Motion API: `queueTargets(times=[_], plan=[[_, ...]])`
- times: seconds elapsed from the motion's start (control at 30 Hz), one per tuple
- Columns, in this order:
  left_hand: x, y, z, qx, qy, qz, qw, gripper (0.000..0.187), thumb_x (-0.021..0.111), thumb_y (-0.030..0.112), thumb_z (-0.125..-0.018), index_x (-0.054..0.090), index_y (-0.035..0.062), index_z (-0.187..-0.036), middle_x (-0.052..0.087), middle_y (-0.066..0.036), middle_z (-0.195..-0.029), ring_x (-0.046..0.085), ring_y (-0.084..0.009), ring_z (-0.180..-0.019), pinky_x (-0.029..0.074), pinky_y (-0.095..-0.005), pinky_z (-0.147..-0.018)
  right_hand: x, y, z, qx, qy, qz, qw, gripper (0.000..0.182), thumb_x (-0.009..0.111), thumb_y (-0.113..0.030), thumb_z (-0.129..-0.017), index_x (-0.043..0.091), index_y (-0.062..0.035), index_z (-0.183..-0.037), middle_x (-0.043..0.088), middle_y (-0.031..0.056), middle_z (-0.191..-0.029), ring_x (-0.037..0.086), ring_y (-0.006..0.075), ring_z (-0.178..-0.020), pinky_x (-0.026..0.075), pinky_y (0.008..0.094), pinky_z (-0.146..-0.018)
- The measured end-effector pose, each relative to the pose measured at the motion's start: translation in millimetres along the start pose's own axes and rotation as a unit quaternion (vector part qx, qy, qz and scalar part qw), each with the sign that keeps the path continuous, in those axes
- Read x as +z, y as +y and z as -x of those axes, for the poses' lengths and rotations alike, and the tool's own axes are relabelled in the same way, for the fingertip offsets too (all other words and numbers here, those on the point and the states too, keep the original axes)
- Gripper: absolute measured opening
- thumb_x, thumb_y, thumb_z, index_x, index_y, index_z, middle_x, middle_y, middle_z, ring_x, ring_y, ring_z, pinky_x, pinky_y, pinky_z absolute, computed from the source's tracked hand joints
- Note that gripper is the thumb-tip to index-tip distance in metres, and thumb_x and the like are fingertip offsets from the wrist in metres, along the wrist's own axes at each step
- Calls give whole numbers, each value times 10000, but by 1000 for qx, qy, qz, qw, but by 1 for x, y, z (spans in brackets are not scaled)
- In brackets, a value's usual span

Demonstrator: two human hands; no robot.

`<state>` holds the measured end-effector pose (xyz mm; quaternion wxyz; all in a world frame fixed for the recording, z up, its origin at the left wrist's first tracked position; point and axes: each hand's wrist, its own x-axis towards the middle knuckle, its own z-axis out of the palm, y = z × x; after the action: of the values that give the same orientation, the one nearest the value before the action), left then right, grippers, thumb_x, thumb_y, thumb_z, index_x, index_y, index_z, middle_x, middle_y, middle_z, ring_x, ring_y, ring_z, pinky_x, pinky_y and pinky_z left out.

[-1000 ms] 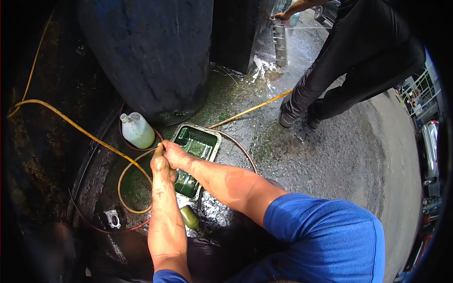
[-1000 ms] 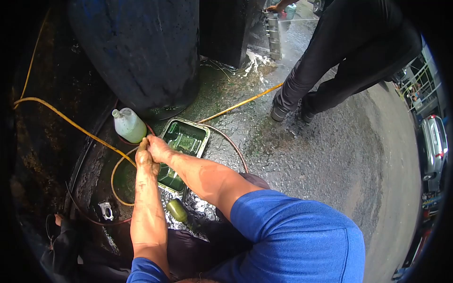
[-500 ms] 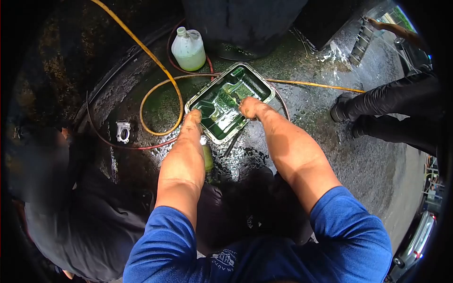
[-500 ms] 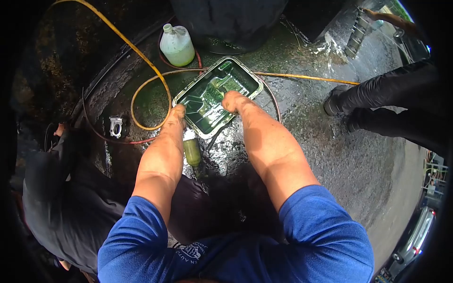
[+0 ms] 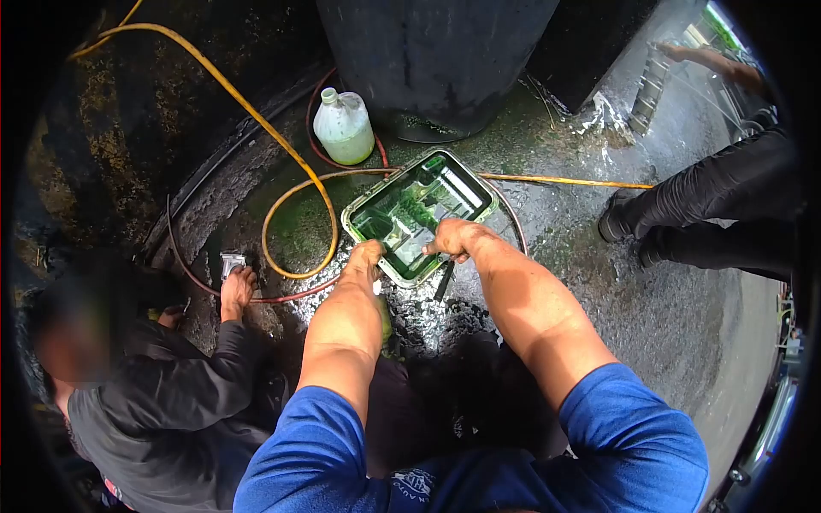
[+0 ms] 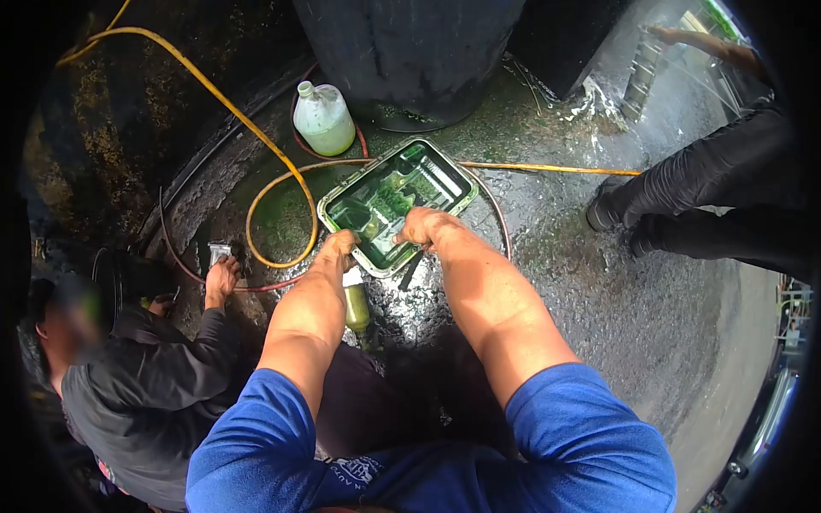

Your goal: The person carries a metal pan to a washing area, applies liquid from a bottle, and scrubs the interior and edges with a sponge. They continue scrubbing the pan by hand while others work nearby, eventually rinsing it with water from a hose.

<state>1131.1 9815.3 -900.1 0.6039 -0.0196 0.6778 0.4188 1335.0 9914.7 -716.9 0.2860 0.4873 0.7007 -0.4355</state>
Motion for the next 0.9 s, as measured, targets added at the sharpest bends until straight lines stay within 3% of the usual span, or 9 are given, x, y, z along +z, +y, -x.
queueTargets(times=[0.1,0.23,0.27,0.37,0.4,0.53,0.63,0.73,0.9], plan=[[-51,-60,-143,343,-126,-208,907,208,551,-5,-781,589,-19,-985,607,-166,-882,649,-337,-743,568,-507,-653,-4,4,-7,5,5,-28,1000,576,679,-516,-879,636,56,-826,649,128,-761,624,203,-562,552,358,-556],[-30,-25,-116,182,122,-385,897,45,648,41,-776,678,36,-808,637,-60,-754,630,-211,-658,485,-374,-517,-18,16,-9,-90,85,106,987,332,658,-300,-875,690,25,-935,707,172,-886,700,310,-811,569,392,-709],[0,-17,-73,123,166,-379,902,243,624,292,-861,672,54,-855,676,-86,-833,588,-217,-709,499,-332,-649,-15,32,-32,-133,90,158,974,268,635,-238,-847,695,8,-938,708,183,-925,692,334,-861,558,404,-752],[12,0,3,128,152,-322,926,177,597,262,-838,550,104,-773,546,-47,-735,484,-181,-599,393,-310,-538,-38,48,-4,-267,67,382,882,209,584,-134,-791,699,-33,-934,704,194,-1002,672,377,-918,532,440,-816],[10,3,16,136,132,-283,940,174,588,252,-830,509,121,-746,503,-34,-703,450,-169,-563,357,-303,-501,-44,46,41,-170,140,102,970,211,577,-151,-819,696,-35,-949,699,202,-997,660,381,-941,518,444,-832],[-12,21,70,84,-219,297,926,263,552,211,-799,346,188,-637,330,18,-573,312,-122,-416,215,-275,-353,-64,60,141,-183,233,-14,955,284,548,-279,-936,675,-32,-993,683,223,-995,649,376,-978,505,439,-856],[20,34,154,106,61,-77,990,158,586,214,-827,504,78,-820,479,-52,-717,425,-182,-555,347,-359,-483,-75,63,216,-128,257,-66,955,296,548,-295,-952,667,-25,-979,675,235,-970,645,388,-957,506,438,-844],[55,55,282,117,137,-62,982,265,664,223,-844,626,16,-1005,623,-90,-862,560,-233,-687,490,-393,-649,-80,60,296,-107,262,-146,948,287,549,-275,-954,668,-16,-986,682,212,-909,650,384,-866,506,448,-806],[66,106,441,49,133,-53,988,185,690,187,-794,611,24,-832,580,-73,-723,503,-214,-576,439,-384,-550,-64,68,379,-82,285,-357,886,275,528,-227,-964,691,-6,-951,708,193,-886,689,308,-892,518,416,-819]])
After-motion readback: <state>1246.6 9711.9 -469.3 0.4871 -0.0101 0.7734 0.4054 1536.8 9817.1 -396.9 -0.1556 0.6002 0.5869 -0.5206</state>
